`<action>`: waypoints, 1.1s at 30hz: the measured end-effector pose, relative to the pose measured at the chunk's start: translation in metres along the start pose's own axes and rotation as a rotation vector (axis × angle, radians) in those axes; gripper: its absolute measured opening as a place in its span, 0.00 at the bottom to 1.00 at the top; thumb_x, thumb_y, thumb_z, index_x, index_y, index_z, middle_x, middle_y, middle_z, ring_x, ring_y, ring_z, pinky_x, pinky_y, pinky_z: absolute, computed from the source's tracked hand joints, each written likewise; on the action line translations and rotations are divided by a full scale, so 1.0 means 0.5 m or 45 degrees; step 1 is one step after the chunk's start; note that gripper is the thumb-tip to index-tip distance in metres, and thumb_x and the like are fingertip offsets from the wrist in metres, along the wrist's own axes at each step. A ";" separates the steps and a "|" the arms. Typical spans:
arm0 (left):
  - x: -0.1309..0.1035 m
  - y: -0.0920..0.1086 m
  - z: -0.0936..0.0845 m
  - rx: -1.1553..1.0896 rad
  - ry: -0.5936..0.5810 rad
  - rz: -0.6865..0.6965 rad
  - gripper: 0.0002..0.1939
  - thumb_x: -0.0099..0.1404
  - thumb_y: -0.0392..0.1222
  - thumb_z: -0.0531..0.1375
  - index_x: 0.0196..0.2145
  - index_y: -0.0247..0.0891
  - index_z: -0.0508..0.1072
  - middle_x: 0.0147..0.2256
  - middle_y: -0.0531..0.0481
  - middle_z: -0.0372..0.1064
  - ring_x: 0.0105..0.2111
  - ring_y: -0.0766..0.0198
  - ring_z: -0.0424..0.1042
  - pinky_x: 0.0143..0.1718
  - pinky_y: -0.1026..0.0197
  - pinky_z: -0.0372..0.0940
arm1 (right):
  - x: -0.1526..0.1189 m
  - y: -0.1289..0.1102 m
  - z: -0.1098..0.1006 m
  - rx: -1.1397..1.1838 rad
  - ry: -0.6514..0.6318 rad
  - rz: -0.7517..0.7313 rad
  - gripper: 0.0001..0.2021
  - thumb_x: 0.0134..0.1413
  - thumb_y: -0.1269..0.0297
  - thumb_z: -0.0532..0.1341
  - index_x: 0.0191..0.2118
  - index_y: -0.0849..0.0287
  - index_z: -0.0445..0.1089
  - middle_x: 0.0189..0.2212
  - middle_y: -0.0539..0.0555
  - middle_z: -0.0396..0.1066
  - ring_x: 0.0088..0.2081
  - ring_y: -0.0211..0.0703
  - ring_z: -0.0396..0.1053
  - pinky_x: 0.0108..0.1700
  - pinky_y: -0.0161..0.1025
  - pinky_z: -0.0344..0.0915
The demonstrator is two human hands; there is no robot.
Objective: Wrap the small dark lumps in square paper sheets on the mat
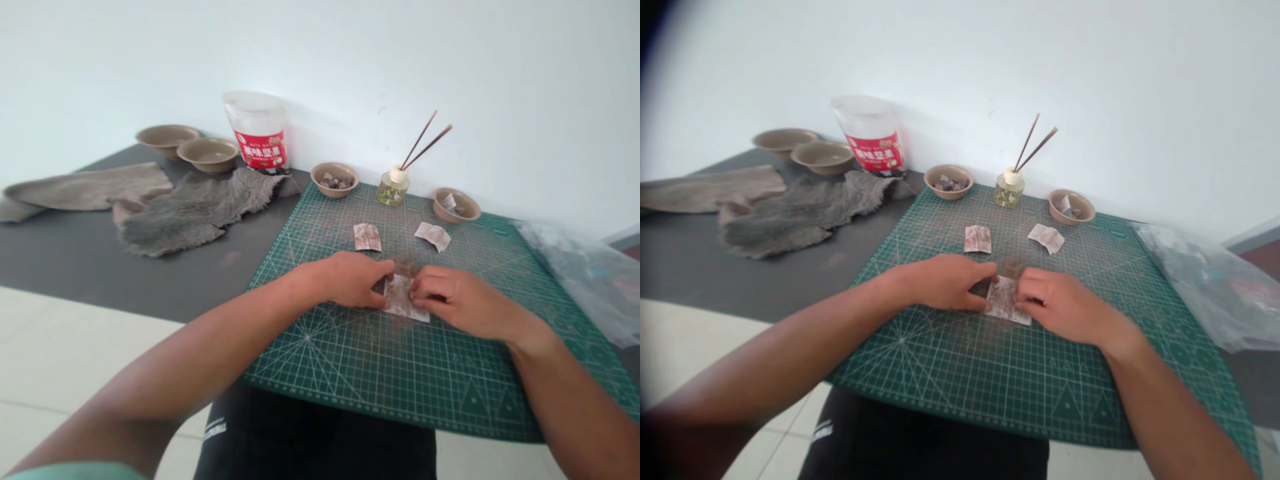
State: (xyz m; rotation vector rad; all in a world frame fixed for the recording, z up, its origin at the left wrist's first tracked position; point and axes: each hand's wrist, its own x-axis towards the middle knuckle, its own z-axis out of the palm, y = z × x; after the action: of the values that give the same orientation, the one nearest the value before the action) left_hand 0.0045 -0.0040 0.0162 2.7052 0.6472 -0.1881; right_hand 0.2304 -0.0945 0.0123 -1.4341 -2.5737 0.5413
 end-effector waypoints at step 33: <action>0.001 0.002 -0.004 -0.034 -0.022 -0.023 0.24 0.65 0.57 0.59 0.52 0.44 0.64 0.42 0.46 0.74 0.41 0.52 0.74 0.34 0.58 0.62 | 0.006 -0.003 0.001 -0.089 0.179 0.082 0.07 0.64 0.67 0.57 0.34 0.56 0.70 0.36 0.53 0.69 0.36 0.42 0.68 0.39 0.40 0.63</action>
State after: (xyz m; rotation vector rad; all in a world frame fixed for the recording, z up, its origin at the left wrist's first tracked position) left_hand 0.0057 -0.0040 0.0184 2.6697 0.6644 -0.2059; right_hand 0.2276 -0.0927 0.0122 -1.5232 -2.4673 0.3481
